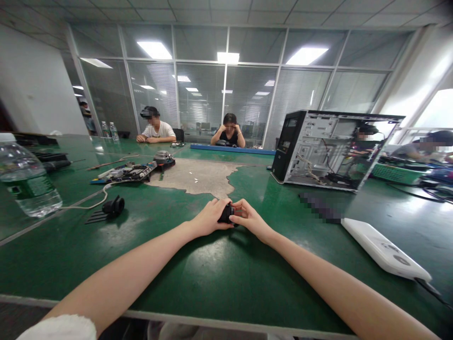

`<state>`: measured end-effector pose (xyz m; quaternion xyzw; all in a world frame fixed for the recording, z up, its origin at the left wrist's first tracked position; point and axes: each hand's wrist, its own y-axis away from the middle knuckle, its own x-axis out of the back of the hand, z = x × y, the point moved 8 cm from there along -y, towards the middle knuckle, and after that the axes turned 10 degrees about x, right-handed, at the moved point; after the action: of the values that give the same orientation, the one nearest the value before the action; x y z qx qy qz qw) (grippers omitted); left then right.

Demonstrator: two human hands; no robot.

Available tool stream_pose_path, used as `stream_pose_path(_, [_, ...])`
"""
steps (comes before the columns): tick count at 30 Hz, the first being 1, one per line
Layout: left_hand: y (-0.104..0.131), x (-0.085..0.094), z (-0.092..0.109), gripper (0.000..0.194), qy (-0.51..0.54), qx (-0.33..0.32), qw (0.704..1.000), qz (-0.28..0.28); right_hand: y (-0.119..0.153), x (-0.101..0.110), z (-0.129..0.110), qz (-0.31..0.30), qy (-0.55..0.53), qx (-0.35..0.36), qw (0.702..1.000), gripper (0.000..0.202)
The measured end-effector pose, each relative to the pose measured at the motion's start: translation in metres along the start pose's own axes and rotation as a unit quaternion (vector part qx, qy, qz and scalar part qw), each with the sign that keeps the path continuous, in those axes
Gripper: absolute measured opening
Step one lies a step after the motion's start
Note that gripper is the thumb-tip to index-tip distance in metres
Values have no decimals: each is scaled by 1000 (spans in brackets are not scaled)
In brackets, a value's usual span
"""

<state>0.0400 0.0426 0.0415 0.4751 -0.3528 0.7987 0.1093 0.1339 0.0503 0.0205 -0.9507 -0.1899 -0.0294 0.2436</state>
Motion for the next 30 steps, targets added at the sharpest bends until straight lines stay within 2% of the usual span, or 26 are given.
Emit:
stream_pose_path(6, [-1, -1, -1, 63, 3, -1, 1000, 4, 0, 2, 1, 15, 2, 4, 1000, 24])
stream_pose_path(15, [0, 0, 0, 63, -4, 1, 1000, 0, 0, 1, 4, 12, 0, -18, 1000, 30])
stream_pose_path(24, [-1, -3, -4, 64, -12, 5, 1000, 2, 0, 1, -1, 11, -16, 4, 1000, 23])
stream_pose_path(30, [-1, -5, -5, 65, -10, 4, 1000, 2, 0, 3, 6, 15, 0, -9, 1000, 29])
